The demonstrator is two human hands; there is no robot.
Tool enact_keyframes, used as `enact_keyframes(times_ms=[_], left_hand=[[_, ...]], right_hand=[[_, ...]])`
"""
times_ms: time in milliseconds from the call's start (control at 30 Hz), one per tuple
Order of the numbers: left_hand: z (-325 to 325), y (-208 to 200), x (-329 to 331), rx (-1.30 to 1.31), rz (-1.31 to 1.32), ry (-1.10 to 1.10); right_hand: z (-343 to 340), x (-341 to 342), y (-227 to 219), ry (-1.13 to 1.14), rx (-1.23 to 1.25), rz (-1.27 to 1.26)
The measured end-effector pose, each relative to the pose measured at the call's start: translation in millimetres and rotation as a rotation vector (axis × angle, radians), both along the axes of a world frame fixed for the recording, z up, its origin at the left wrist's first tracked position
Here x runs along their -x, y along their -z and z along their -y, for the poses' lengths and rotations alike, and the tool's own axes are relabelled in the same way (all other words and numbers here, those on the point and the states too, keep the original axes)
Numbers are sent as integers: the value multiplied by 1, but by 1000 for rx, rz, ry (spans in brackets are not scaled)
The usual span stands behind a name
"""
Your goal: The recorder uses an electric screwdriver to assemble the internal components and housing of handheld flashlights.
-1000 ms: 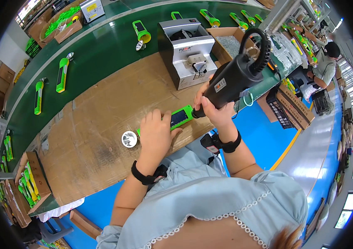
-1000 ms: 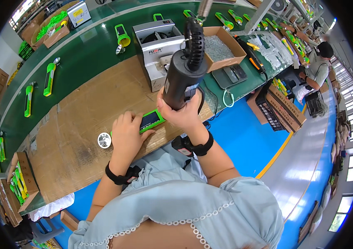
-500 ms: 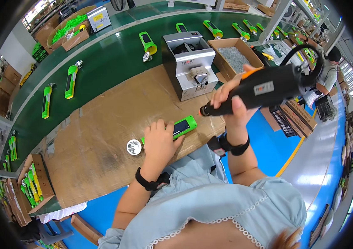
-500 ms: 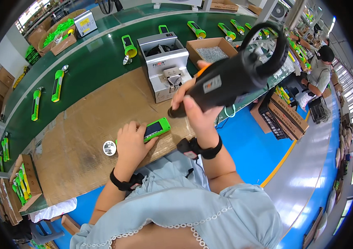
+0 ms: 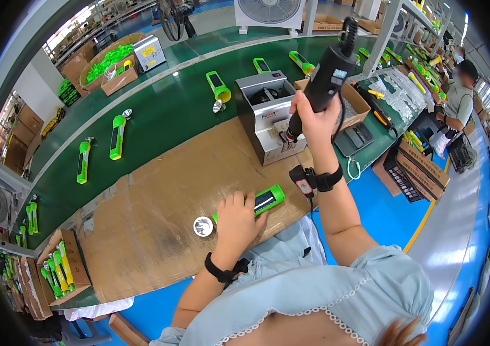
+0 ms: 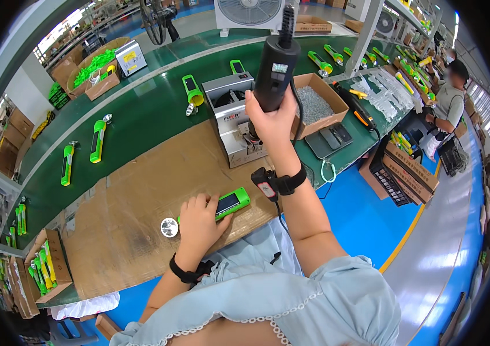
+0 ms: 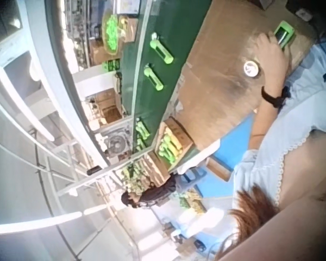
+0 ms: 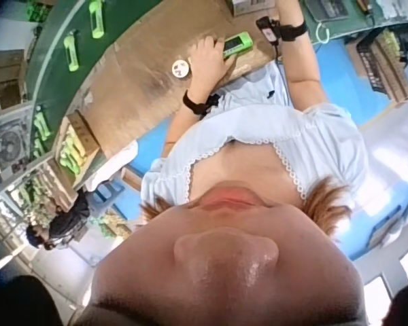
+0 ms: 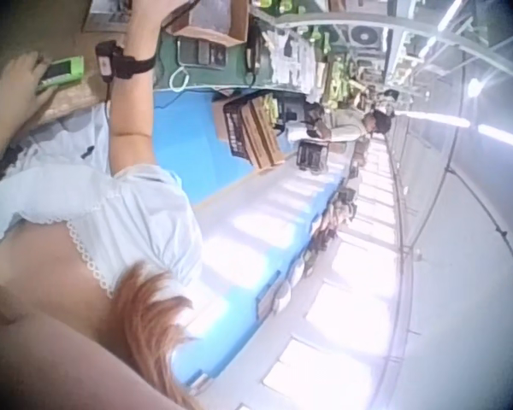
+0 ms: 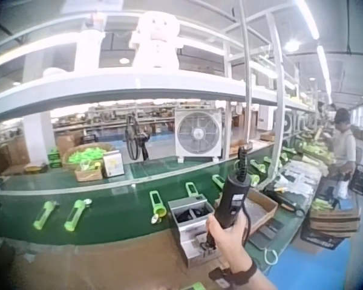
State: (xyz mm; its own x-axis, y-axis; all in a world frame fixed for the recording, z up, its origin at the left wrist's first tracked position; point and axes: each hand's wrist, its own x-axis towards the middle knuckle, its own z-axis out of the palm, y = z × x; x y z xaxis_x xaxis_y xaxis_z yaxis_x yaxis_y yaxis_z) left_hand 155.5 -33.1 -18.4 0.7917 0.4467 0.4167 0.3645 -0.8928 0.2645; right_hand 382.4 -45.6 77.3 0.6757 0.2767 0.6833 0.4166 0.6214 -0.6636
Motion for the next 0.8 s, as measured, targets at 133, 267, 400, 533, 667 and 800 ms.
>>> enact_keyframes(times_ms=[133,267,400,533,667,800], left_hand=[[-1,-3,0,10,-4,5],[-2,-1,1,18,-12,1],[-3,2,1,-6,13,0],[-4,3,2,-8,4,0],[-4,5,1,6,19,0],[-4,4,2,15,10,-4]], right_hand=[[1,-6,-10,-95,135,13],[7,7,-13,-101,219,67],[26,38,-4,-254,124,-31],[44,62,9,-234,196,-4],[49,69,15,-272,197,-22],[46,70,15,-278,168,-44]])
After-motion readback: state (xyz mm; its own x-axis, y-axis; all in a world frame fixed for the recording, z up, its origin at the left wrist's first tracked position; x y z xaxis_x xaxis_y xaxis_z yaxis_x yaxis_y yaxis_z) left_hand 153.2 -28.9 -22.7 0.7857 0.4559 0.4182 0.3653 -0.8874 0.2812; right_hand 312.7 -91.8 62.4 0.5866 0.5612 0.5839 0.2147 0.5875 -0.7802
